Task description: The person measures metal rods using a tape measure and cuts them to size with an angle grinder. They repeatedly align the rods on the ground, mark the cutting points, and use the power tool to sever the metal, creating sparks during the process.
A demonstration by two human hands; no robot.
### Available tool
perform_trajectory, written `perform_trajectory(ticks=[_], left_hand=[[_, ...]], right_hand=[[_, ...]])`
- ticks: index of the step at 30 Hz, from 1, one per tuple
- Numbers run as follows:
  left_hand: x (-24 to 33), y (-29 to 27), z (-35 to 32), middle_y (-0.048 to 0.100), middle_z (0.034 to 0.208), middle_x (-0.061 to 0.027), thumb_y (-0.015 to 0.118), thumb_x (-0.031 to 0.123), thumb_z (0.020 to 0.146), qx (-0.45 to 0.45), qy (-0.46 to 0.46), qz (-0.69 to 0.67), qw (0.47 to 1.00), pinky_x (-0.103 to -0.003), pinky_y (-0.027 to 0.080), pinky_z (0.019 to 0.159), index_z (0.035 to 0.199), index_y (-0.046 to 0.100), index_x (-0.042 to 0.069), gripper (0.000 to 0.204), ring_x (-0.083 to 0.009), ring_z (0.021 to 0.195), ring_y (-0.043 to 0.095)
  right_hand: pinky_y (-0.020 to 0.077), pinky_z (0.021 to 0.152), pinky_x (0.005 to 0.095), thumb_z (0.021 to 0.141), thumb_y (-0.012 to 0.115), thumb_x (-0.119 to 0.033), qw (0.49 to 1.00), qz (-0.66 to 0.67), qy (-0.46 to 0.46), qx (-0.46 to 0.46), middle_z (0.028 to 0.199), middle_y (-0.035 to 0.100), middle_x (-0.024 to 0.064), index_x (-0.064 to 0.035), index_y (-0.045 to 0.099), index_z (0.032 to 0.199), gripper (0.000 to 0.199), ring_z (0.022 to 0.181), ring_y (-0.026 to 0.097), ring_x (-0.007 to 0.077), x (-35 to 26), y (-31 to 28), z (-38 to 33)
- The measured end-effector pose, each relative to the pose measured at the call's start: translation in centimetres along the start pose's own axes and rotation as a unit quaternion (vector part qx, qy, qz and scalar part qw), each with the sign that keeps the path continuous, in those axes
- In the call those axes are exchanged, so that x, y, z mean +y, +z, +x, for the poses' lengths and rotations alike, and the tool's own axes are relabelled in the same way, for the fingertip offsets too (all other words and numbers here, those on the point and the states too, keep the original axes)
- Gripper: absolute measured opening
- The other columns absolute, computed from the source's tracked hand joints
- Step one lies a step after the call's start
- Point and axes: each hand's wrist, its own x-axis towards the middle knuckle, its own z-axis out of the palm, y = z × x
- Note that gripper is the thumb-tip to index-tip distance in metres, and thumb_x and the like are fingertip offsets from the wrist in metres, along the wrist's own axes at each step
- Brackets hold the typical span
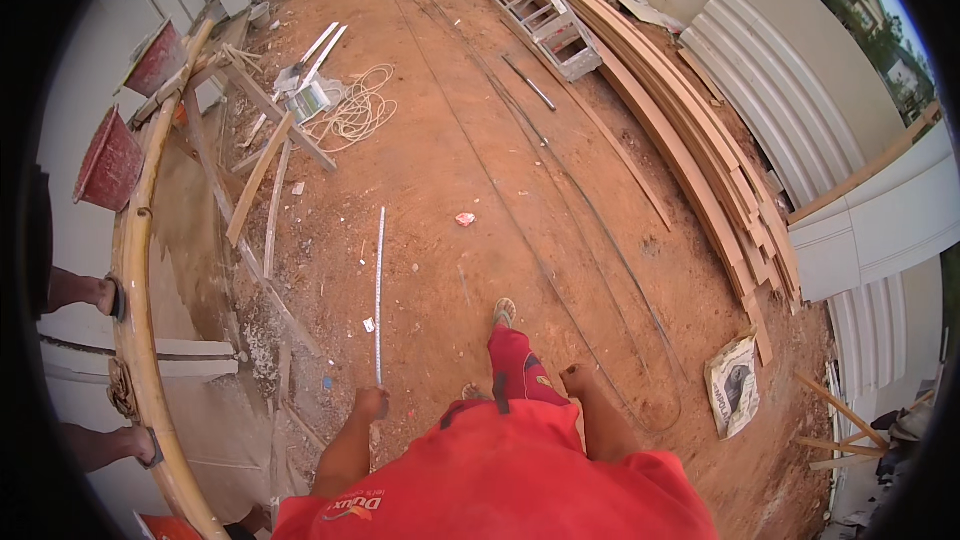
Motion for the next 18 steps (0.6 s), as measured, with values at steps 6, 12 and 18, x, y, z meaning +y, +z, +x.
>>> perform_trajectory(ticks=[6, 12, 18], left_hand=[[15.7, 1.0, 6.6, 0.07, 0.07, -0.01, 0.064, 0.024, 0.102, 0.048, 0.079, -0.026, 0.995, -0.036, 0.049, 0.052, 0.088, 0.077, -0.002, 0.032, -0.02, 0.059, 0.065], [23.6, 0.9, 11.7, 0.073, 0.08, -0.0137, 0.061, 0.02, 0.101, -0.042, 0.181, 0.269, 0.945, -0.039, 0.055, 0.056, 0.099, 0.077, -0.003, 0.028, -0.0236, 0.062, 0.069], [33.3, 3.6, 18.6, 0.071, 0.078, -0.0151, 0.061, 0.017, 0.099, -0.088, 0.104, 0.317, 0.938, -0.041, 0.054, 0.054, 0.098, 0.076, -0.005, 0.026, -0.0259, 0.06, 0.068]], right_hand=[[0.0624, 0.059, 0.0416, 0.095, 0.064, -0.025, 0.941, -0.072, 0.291, -0.159, 0.086, 0.077, 0.0191, 0.0076, 0.073, 0.091, 0.034, 0.071, 0.076, 0.0282, -2.8, -1.4, -0.5], [0.0634, 0.064, 0.0422, 0.096, 0.063, -0.024, 0.953, -0.029, 0.266, -0.143, 0.096, 0.077, 0.0209, 0.0093, 0.072, 0.101, 0.035, 0.08, 0.077, 0.0279, -18.5, -5.5, 18.2], [0.0604, 0.068, 0.039, 0.093, 0.065, -0.035, 0.999, -0.033, -0.032, -0.017, 0.066, 0.072, 0.0177, 0.0028, 0.078, 0.095, 0.04, 0.061, 0.075, 0.0256, -39.1, -12.2, 49.1]])
